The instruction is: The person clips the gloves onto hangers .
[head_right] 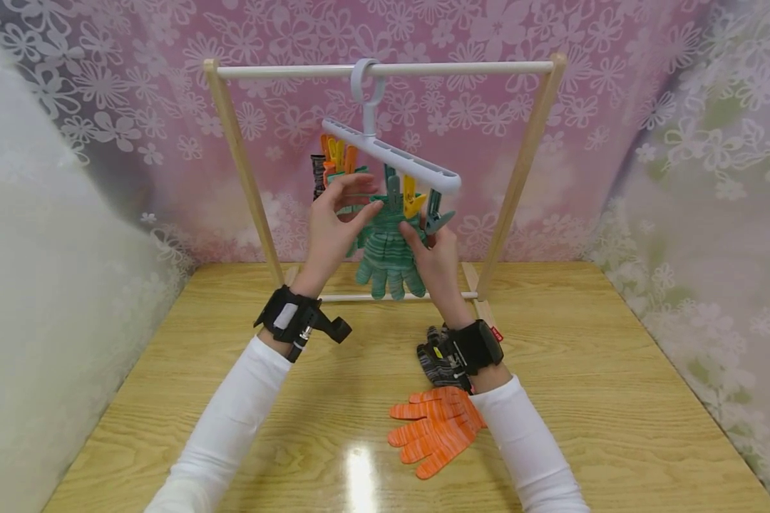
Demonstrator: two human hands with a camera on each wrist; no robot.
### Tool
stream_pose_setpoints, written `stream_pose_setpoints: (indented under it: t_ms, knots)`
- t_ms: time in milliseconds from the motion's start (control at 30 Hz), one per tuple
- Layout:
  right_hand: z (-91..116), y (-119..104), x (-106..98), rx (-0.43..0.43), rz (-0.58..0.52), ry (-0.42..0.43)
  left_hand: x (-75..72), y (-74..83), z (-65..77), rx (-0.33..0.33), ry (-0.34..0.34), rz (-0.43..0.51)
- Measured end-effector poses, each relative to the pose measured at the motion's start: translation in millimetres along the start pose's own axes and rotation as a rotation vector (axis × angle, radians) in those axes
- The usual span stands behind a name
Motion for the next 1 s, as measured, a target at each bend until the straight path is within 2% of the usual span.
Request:
stream_pose_setpoints:
  t_ms: [100,267,333,433,533,600,800,900,1000]
  knots:
    - [2,1,0,0.001,-0.027,-0.003,-3.3,2.5,1.2,0.032,0.031,-0.001]
    - [5,4,0,0.011,-0.011,-0.012,-4.9,12.1,1.7,0.106,0.072,-0.033]
    - [6,5,0,0.015,-0.003,-0.016,-3.3,18.8,1.5,0.128,0.059,-0.024]
    - [5,5,1,0.013,0.001,-0.021,1.8,28.9,0.3,0.146,0.006,-0.003]
    - [5,6,2,0.0,0.001,-0.023,9.2,37.1,-1.2,0.141,-0.045,-0.024]
    - [5,6,3,0.0,0.001,-0.029,14.7,40.5,-2.0,0.129,-0.058,-0.072]
    - [5,5,3,0.047,-0.003,-0.026,28.2,46.2,-4.3,0.087,-0.08,-0.202]
    - [6,5,3,0.065,-0.02,-0.023,32.3,46.7,-6.4,0.096,-0.083,-0.226]
    - [7,4,2,0.072,0.012,-0.022,34.5,47.2,-7.2,0.11,-0.075,-0.23]
Point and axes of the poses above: each hand's wrist, its own z-axis away from the middle knuckle, its own x-axis out of the palm, y = z × x, the point moved 1 cm from there along -z, towards the middle knuckle, and after that the axes turned 6 degrees about -y, right-handed, at the moved point
